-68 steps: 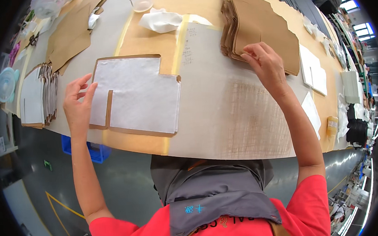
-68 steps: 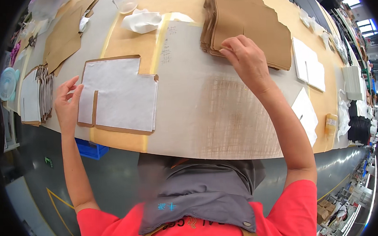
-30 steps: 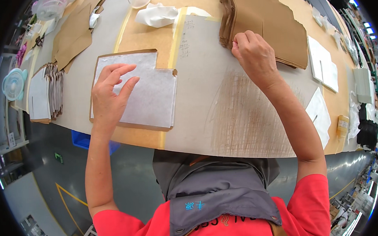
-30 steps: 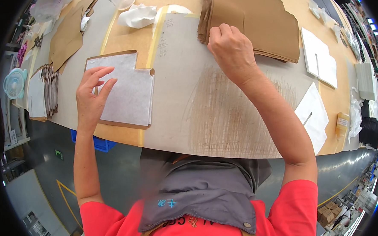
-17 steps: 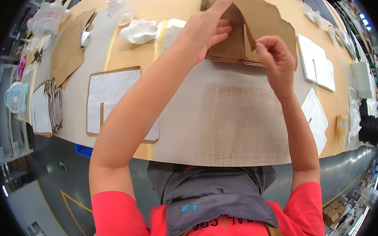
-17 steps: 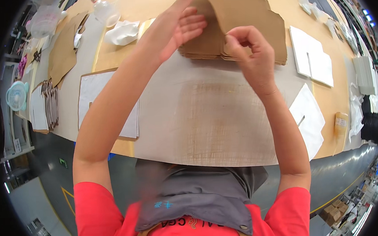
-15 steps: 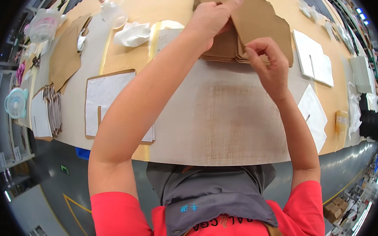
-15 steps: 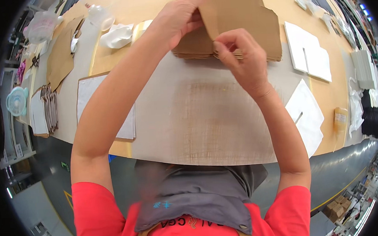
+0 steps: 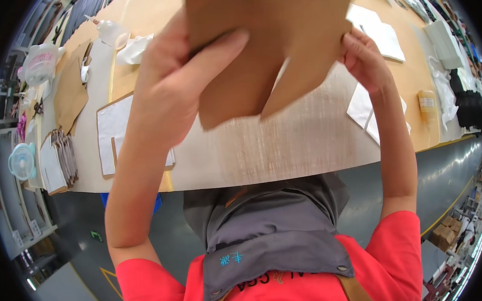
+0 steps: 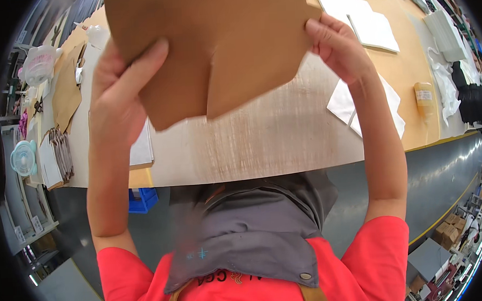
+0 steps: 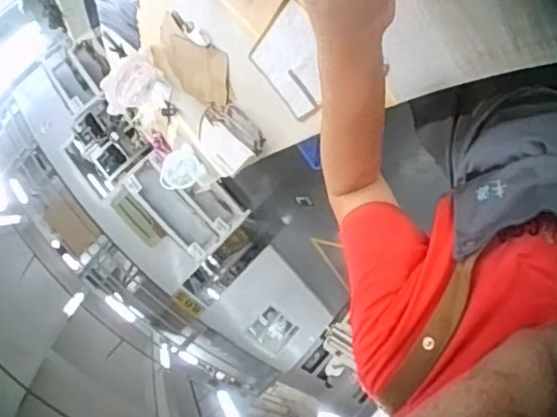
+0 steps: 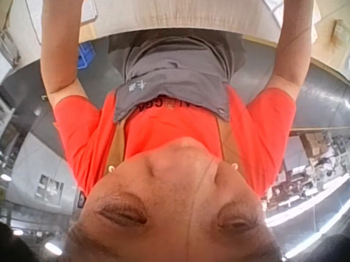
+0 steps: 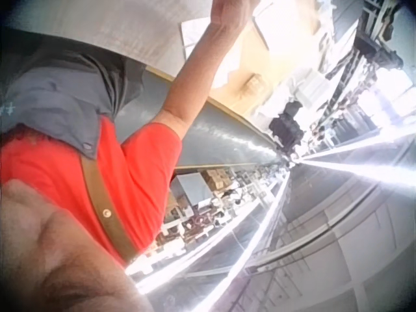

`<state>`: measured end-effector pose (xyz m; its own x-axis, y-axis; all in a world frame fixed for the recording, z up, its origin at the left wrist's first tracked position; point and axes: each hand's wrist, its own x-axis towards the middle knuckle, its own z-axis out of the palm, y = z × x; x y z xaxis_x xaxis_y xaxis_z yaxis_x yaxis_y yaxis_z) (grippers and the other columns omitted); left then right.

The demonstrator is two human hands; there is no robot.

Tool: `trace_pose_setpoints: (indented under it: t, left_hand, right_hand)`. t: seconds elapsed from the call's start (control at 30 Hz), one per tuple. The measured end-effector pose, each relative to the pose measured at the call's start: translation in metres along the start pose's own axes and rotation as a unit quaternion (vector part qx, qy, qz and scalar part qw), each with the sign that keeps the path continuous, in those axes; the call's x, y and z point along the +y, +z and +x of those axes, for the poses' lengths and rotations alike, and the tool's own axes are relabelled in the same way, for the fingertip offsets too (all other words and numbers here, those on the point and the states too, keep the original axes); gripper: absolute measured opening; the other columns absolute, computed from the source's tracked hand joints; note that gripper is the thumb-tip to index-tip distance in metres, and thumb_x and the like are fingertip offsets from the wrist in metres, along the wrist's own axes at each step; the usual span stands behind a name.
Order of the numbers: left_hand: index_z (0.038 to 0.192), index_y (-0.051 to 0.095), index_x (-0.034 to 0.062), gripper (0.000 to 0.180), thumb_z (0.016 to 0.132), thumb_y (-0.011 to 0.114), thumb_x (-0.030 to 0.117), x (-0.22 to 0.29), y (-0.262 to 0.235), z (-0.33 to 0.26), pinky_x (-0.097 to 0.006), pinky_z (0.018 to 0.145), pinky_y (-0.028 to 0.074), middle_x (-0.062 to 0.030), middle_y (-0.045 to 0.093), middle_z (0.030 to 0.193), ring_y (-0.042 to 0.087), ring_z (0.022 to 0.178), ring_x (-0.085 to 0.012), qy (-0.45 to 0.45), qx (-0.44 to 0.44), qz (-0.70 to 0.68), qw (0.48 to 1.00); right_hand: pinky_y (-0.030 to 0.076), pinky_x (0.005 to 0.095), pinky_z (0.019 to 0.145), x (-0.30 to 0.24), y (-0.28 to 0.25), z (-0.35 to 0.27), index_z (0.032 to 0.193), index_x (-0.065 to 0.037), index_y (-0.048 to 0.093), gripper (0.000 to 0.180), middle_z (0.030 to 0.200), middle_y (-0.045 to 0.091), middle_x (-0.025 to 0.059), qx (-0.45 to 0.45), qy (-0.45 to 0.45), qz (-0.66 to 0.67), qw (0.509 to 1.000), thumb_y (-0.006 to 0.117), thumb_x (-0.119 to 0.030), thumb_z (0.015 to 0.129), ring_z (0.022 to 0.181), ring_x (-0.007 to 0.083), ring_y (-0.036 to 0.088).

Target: The person assembles paper products by applying glue to brown cardboard pieces and adhering white paper inserts to them. They repeatedly pick up a cardboard piece, apply glue from a bottle, place a white paper insert, and press it down to secure the bond.

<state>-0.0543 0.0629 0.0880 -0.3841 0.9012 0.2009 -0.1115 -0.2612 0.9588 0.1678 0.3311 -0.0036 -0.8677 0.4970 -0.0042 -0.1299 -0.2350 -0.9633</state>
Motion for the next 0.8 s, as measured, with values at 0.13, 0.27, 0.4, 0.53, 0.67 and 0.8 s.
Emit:
trace_pose_setpoints:
  t: [0.13, 0.27, 0.4, 0.53, 0.67, 0.8]
  left_hand:
    - [0.144, 0.049, -0.0019, 0.051, 0.098, 0.066, 0.008, -0.025, -0.019, -0.047, -0.029, 0.090, 0.053, -0.0086, 0.071, 0.116, 0.067, 0.102, -0.0114, -0.166, 0.072, -0.123, 0.976]
    - [0.162, 0.015, 0.0046, 0.086, 0.095, 0.068, 0.003, -0.082, -0.034, -0.085, -0.028, 0.087, 0.053, -0.0088, 0.071, 0.107, 0.067, 0.094, -0.0098, -0.215, 0.067, 0.071, 0.972]
    - [0.159, 0.029, 0.0082, 0.076, 0.095, 0.068, 0.002, -0.102, -0.031, -0.093, -0.026, 0.070, 0.058, -0.0066, 0.066, 0.098, 0.069, 0.085, -0.0103, -0.215, 0.061, 0.196, 0.955]
    - [0.151, 0.044, 0.0076, 0.064, 0.093, 0.070, 0.003, -0.104, -0.033, -0.090, -0.025, 0.068, 0.057, -0.0062, 0.065, 0.099, 0.068, 0.080, -0.0101, -0.216, 0.069, 0.213, 0.950]
    - [0.138, 0.061, 0.0083, 0.051, 0.089, 0.074, 0.005, -0.098, -0.028, -0.091, -0.027, 0.069, 0.054, -0.0064, 0.064, 0.103, 0.064, 0.078, -0.0122, -0.129, 0.049, 0.467, 0.873]
    - [0.131, 0.068, 0.0095, 0.048, 0.085, 0.079, 0.008, -0.083, 0.005, -0.093, -0.027, 0.070, 0.052, -0.0057, 0.063, 0.106, 0.060, 0.085, -0.0137, -0.012, 0.065, 0.451, 0.890]
  right_hand:
    - [0.054, 0.0265, 0.086, -0.013, 0.041, -0.057, 0.124, 0.001, 0.067, 0.035, 0.107, 0.073, 0.0056, 0.081, 0.083, -0.080, 0.990, 0.069, -0.021, 0.097, 0.096, 0.0105, 0.068]
    - [0.052, 0.0226, 0.076, 0.018, 0.059, -0.098, 0.114, 0.002, 0.070, 0.028, 0.096, 0.074, 0.0028, 0.146, 0.124, -0.186, 0.964, 0.070, -0.020, 0.096, 0.085, 0.0068, 0.065]
    - [0.049, 0.0244, 0.070, 0.050, 0.055, -0.115, 0.106, 0.001, 0.069, 0.021, 0.082, 0.068, -0.0014, 0.174, 0.113, -0.365, 0.907, 0.071, -0.016, 0.094, 0.075, 0.0053, 0.057]
    - [0.050, 0.0269, 0.071, 0.052, 0.074, -0.115, 0.111, 0.001, 0.067, 0.024, 0.081, 0.067, 0.0022, 0.217, 0.081, -0.393, 0.890, 0.070, -0.015, 0.094, 0.072, 0.0092, 0.057]
    - [0.050, 0.0329, 0.086, 0.049, 0.079, -0.120, 0.132, -0.003, 0.058, 0.050, 0.110, 0.064, 0.0102, 0.216, -0.017, -0.574, 0.789, 0.077, -0.018, 0.088, 0.096, 0.0206, 0.060]
    - [0.043, 0.0435, 0.100, 0.046, 0.088, -0.132, 0.147, -0.008, 0.045, 0.083, 0.135, 0.052, 0.0129, 0.220, -0.144, -0.626, 0.734, 0.085, -0.029, 0.078, 0.120, 0.0305, 0.051]
